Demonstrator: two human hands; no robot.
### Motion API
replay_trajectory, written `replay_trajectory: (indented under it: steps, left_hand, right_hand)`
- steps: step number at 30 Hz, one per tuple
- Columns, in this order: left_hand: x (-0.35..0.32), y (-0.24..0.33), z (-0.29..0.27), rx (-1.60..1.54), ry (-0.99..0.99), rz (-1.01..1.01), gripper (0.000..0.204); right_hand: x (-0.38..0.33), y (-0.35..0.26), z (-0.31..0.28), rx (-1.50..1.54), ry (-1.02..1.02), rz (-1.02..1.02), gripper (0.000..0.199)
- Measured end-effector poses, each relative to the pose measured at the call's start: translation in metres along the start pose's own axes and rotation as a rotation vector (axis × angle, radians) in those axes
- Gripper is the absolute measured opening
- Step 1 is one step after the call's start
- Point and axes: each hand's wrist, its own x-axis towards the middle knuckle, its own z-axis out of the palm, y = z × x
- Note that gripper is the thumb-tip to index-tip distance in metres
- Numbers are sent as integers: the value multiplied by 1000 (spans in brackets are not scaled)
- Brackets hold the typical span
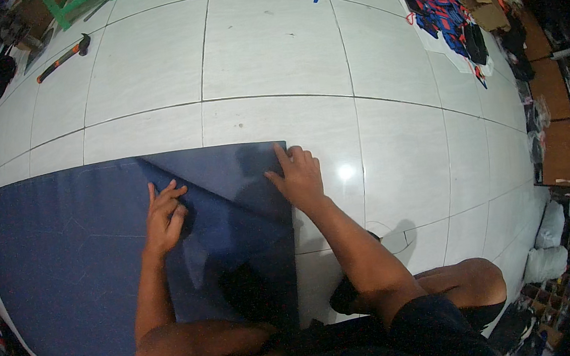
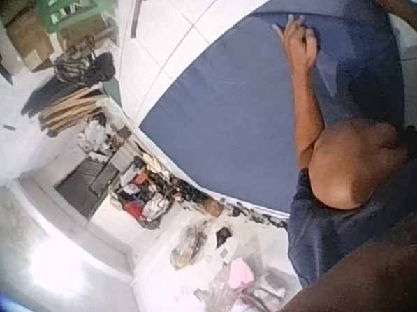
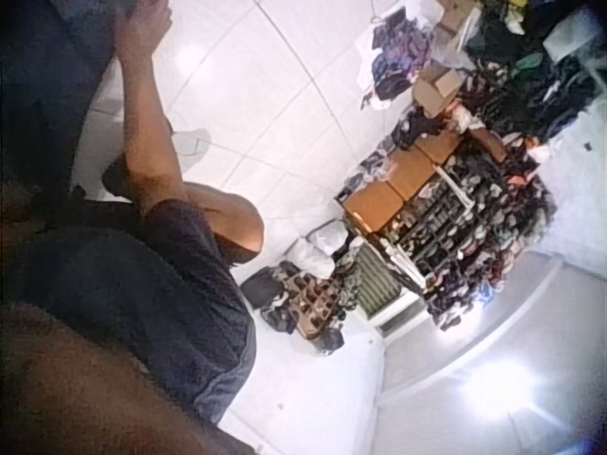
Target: The person unrolls and spreads a piece of blue fabric onto the floor, smoothing it out and aligning it with markings on the ground.
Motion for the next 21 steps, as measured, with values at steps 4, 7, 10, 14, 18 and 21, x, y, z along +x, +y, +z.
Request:
replay_trajectory:
  steps: [4,7,10,14,18,21]
  left_hand:
    - [12,7,15,124,76,-83,21]
    - [22,15,20,136,63,-173,37]
    - [24,23,23,162,131,-182,50]
    - [30,27,23,281,188,-63,51]
    - [17,6,9,133,8,24,46]
    - [6,-5,12,-91,-14,13,44]
  right_hand:
    - [-17,-1,21,42,-37,-61,38]
    - [-16,1,24,315,-84,-64,26]
    - [-5,-14,-1,770,-317,-28,30]
    - [12,-19,-21,893,-868,103,40]
    - [20,-29,-21,1001,-795,413,41]
    - [11,-15,-6,489,-243,175,39]
